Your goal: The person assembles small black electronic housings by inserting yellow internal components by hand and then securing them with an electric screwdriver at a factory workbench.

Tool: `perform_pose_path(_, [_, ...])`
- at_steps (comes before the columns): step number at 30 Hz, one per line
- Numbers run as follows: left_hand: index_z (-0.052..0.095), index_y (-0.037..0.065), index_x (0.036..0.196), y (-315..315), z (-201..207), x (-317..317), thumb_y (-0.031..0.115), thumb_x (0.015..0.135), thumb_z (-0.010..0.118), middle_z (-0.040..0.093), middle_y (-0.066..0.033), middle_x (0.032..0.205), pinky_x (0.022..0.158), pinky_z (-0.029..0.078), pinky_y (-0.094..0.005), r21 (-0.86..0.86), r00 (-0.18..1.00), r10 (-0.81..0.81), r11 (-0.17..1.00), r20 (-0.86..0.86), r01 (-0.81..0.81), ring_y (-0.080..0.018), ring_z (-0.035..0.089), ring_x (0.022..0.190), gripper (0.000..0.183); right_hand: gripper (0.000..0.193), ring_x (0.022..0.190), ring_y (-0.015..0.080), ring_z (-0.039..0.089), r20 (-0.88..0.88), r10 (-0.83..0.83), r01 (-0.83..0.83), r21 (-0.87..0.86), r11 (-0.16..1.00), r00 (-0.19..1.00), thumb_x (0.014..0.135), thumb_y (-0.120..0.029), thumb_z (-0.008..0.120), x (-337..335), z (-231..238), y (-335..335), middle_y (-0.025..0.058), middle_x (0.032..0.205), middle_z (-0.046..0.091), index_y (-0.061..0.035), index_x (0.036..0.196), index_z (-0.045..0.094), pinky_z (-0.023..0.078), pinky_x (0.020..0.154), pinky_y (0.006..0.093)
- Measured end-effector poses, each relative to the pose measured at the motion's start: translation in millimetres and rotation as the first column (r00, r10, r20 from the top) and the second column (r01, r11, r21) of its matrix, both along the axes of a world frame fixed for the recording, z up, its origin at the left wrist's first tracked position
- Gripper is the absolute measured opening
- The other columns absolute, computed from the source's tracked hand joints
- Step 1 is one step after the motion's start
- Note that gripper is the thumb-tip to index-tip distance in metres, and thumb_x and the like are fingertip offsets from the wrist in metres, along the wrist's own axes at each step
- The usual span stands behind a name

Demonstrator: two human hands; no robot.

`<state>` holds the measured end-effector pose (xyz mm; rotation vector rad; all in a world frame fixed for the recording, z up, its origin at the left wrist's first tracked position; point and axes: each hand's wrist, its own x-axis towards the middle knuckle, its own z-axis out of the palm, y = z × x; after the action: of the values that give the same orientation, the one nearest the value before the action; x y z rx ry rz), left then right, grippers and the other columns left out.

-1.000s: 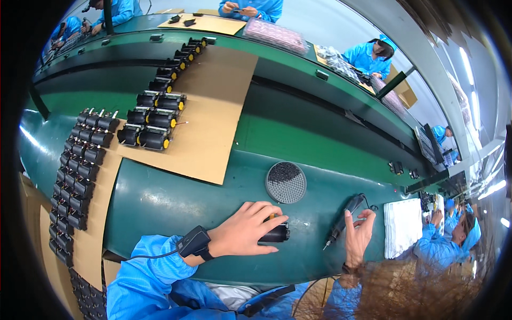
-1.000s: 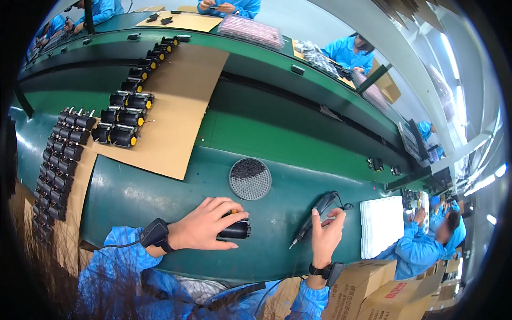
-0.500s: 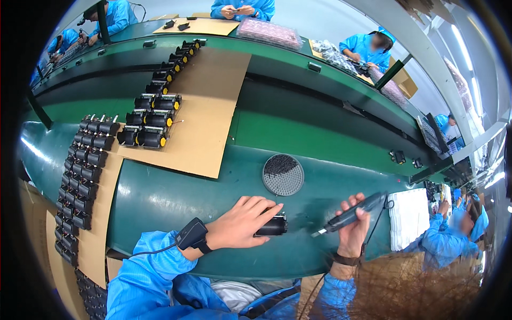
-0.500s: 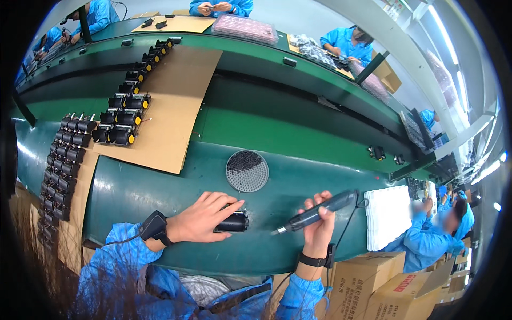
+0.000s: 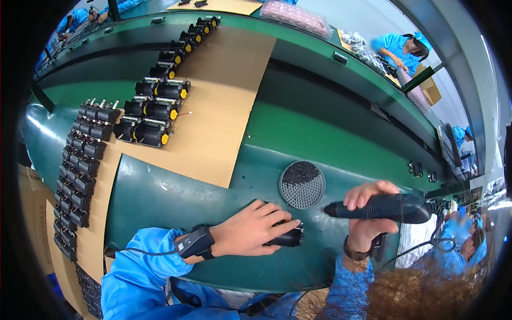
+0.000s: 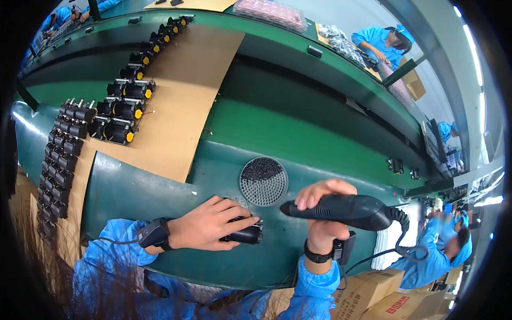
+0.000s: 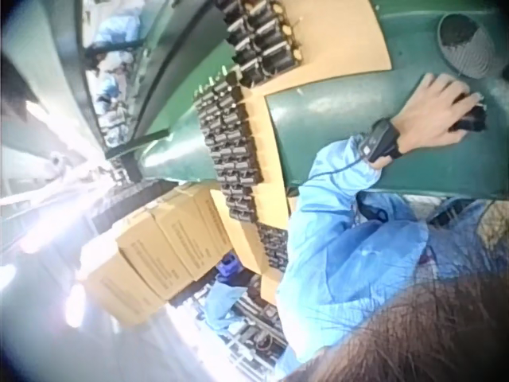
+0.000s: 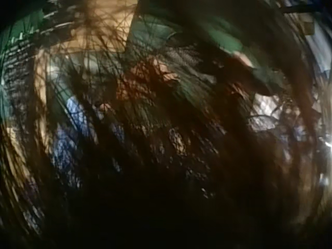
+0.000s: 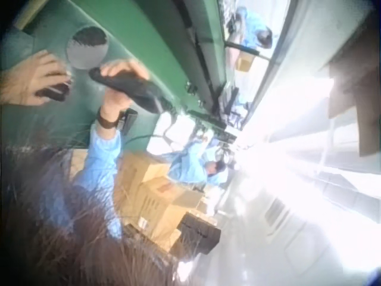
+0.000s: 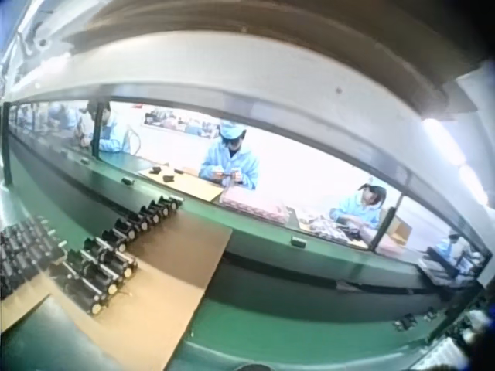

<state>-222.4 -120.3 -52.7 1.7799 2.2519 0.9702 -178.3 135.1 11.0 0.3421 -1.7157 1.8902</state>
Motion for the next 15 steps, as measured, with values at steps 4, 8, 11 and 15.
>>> perform_pose_path(4, [0.051,0.012,0.148,1.1,-2.6,-1.1,0.035,0.082,0.077,0.058,-0.005,0.128,0.098,0.043,-0.0398,0.015,1.0,0.021,1.0,0.002,-0.021,-0.0236,0.055,0.117,0.074,0.094,0.058,0.0164,0.056,-0.027,-0.112,0.106,-0.16,0.981,0.993,0.076,-0.085,0.055,-8.1,-10.8,-9.0,0.0057,0.08,0.052,-0.0079,0.131,0.047,0.051,0.054,0.0305])
perform_pose_path(8, [0.05,0.012,0.149,-1.1,-2.1,-3.0,0.037,0.083,0.076,0.058,-0.0042,0.129,0.098,0.043,-0.0394,-0.006,1.0,0.018,1.0,0.018,-0.018,-0.0231,0.055,0.117,0.075,0.092,0.056,0.0156,0.056,0.03,-0.01,0.019,-0.304,0.953,1.0,0.082,-0.088,0.048,-9.0,-17.7,-5.4,0.0066,0.08,0.053,-0.0064,0.125,0.048,0.049,0.05,0.0295])
perform_pose_path(11, [0.049,0.009,0.149,-1.3,-1.0,-2.9,0.034,0.087,0.075,0.056,-0.0065,0.134,0.103,0.041,-0.04,-0.037,0.998,-0.003,0.999,0.059,0.005,-0.0242,0.052,0.122,0.072,0.089,0.054,0.0152,0.054,-0.002,-0.026,0.024,-0.291,0.956,1.0,0.085,-0.089,0.043,-11.3,-28.2,-1.8,0.0061,0.076,0.053,-0.0052,0.115,0.049,0.048,0.047,0.0294])
perform_pose_path(15, [0.049,0.01,0.149,-1.8,0.6,-2.6,0.034,0.089,0.073,0.058,-0.0053,0.134,0.102,0.042,-0.0393,-0.043,0.998,0.024,0.999,0.065,-0.021,-0.0231,0.053,0.122,0.069,0.086,0.053,0.0155,0.052,-0.011,-0.048,0.044,-0.251,0.967,0.999,0.084,-0.09,0.042,-15.4,-36.5,-5.9,0.0049,0.068,0.051,-0.006,0.101,0.048,0.047,0.046,0.0294])
